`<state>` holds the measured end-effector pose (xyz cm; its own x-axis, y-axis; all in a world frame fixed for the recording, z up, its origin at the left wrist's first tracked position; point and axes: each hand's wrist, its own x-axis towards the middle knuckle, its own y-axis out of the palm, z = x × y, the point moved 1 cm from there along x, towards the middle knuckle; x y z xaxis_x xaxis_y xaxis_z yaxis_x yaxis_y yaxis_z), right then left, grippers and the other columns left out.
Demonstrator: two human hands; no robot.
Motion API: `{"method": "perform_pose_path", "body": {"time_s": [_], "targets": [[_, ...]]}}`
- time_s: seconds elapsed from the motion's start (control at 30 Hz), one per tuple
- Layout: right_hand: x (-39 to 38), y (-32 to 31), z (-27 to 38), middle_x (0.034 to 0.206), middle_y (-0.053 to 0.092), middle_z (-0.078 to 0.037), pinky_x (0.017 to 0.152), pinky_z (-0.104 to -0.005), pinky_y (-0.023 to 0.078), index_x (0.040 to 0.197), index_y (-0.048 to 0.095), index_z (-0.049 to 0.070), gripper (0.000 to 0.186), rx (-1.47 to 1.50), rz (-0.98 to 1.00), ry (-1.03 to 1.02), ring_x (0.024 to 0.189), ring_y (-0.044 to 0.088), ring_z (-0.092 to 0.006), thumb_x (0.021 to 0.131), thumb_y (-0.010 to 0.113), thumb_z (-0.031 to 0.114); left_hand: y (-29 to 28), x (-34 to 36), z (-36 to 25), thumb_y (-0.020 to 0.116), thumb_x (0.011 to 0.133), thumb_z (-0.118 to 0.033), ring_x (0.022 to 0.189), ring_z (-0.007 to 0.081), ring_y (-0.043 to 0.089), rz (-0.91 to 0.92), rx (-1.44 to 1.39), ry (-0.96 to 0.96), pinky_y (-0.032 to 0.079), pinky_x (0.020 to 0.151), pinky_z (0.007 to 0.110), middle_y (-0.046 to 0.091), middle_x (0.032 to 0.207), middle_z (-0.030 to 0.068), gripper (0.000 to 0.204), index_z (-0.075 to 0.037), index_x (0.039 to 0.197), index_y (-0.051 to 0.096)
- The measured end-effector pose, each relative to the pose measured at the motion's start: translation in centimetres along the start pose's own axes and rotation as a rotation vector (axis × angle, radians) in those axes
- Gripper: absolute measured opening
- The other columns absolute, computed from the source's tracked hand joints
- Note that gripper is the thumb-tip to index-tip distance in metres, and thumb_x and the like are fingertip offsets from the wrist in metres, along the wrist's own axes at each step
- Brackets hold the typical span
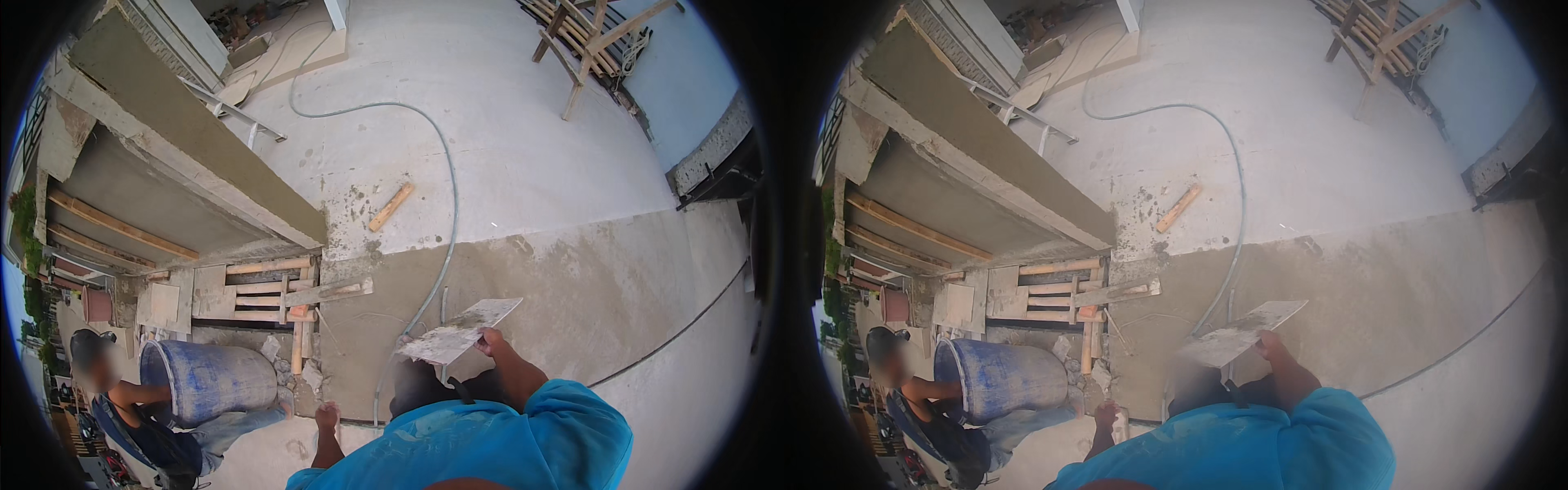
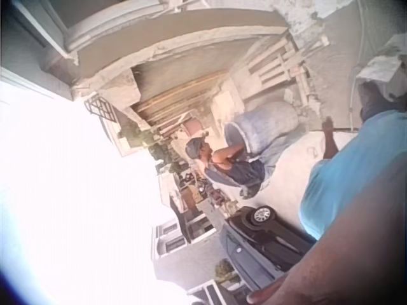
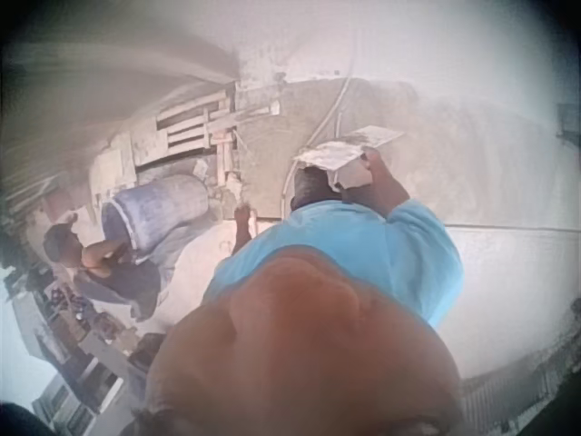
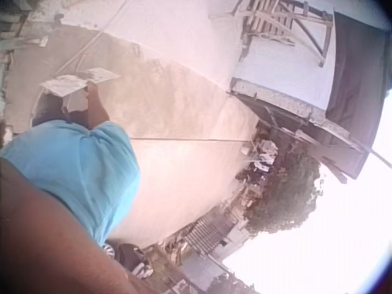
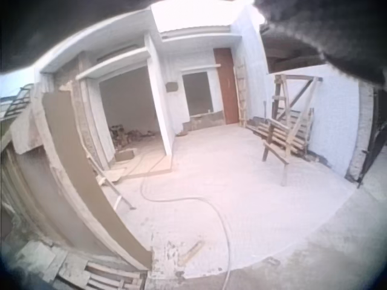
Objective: The person scoops wet cement from a bucket with a trowel and applies it to a curved concrete surface, smoothing it in place. The person then walks to a nearby area, picks up a wooden plank, and places it on the ground before walking back toward the work area.
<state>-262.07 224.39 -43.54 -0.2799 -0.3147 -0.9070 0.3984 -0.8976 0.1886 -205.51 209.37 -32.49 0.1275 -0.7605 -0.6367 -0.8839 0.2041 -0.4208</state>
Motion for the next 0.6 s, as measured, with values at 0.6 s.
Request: {"method": "perform_pose_path", "body": {"time_s": [0.6], "targets": [[-31.2, -67.6, -17.3, 0.106, 0.062, -0.016, 0.083, -0.0522, 0.054, 0.115, 0.056, 0.003, 0.032, 1.126, -0.946, -0.217, 0.096, 0.065, -0.0324, 0.083, 0.057, 0.008, 67.1, -25.0, -23.5, 0.054, 0.081, -0.007, 0.067, 0.0169, 0.062, 0.711, 0.804, 0.861, 0.044, 0.057, 0.029, 0.065, 0.075, 0.0085, 0.008, -0.003, 0.077, 0.059]]}}
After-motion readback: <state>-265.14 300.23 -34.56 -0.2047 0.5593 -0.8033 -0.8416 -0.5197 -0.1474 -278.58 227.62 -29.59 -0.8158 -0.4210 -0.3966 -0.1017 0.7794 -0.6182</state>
